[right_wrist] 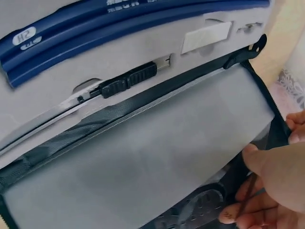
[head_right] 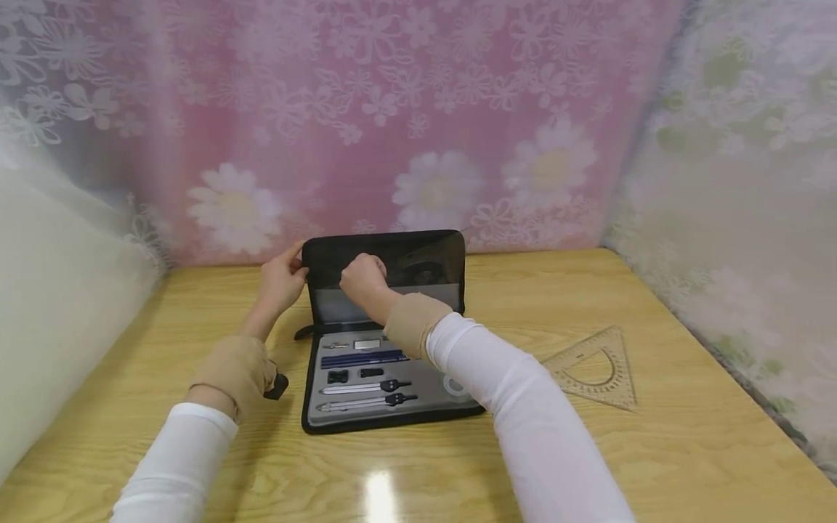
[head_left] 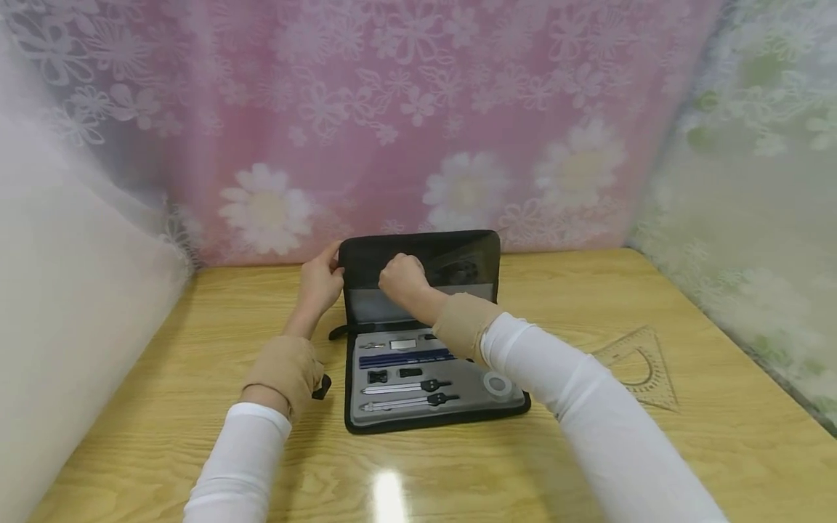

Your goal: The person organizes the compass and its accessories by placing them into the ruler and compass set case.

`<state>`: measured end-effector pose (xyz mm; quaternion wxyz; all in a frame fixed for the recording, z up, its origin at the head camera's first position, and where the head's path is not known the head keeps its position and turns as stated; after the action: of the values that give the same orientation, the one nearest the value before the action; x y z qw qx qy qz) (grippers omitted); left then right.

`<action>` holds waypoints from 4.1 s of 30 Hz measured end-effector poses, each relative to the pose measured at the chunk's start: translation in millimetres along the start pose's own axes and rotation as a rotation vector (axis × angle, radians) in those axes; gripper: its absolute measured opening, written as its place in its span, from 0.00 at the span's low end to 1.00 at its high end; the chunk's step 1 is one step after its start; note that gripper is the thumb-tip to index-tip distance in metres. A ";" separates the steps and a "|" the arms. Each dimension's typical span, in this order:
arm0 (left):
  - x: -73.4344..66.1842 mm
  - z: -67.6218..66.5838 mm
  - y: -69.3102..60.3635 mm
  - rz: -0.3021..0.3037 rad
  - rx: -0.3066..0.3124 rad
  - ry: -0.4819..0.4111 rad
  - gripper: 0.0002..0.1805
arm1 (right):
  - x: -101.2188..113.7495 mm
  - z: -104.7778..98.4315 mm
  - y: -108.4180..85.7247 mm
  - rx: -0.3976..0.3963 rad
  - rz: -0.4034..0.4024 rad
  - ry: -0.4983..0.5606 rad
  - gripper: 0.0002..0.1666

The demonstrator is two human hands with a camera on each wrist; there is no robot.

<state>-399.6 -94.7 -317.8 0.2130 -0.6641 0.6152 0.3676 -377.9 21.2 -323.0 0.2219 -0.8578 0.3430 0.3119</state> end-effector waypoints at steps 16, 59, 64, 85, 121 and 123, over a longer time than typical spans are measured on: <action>3.7 -1.4 -1.7 -0.014 0.031 0.009 0.30 | -11.7 6.2 -22.0 -0.288 -0.192 0.154 0.13; -2.7 -3.8 -4.8 0.005 0.010 0.004 0.29 | -1.6 9.9 -30.5 -0.188 -0.400 0.044 0.15; -1.5 -3.5 -6.6 -0.008 0.018 0.005 0.29 | -8.7 9.9 -37.7 -0.231 -0.385 0.114 0.14; -3.3 -2.8 -8.0 0.004 -0.001 -0.007 0.29 | -162.7 63.2 -115.8 -0.437 0.535 0.901 0.25; -6.9 0.2 -10.9 0.017 -0.003 -0.019 0.29 | -141.4 122.4 -143.4 -0.628 0.796 1.523 0.13; -3.3 0.0 -12.0 0.005 0.003 -0.014 0.29 | -137.6 123.5 -141.7 -0.646 0.806 1.567 0.13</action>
<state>-387.8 -90.7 -317.3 0.2175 -0.6596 0.6160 0.3718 -400.6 250.9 -292.1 -0.4462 -0.6598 0.5627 -0.2212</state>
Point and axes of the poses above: each hand's wrist, its own y-axis towards the middle knuckle, its own z-axis out of the palm, x = y × z, the point moved 8 cm from there along y, towards the middle knuckle, and after that the axes turned 15 degrees about -z, right-handed, at the moved point
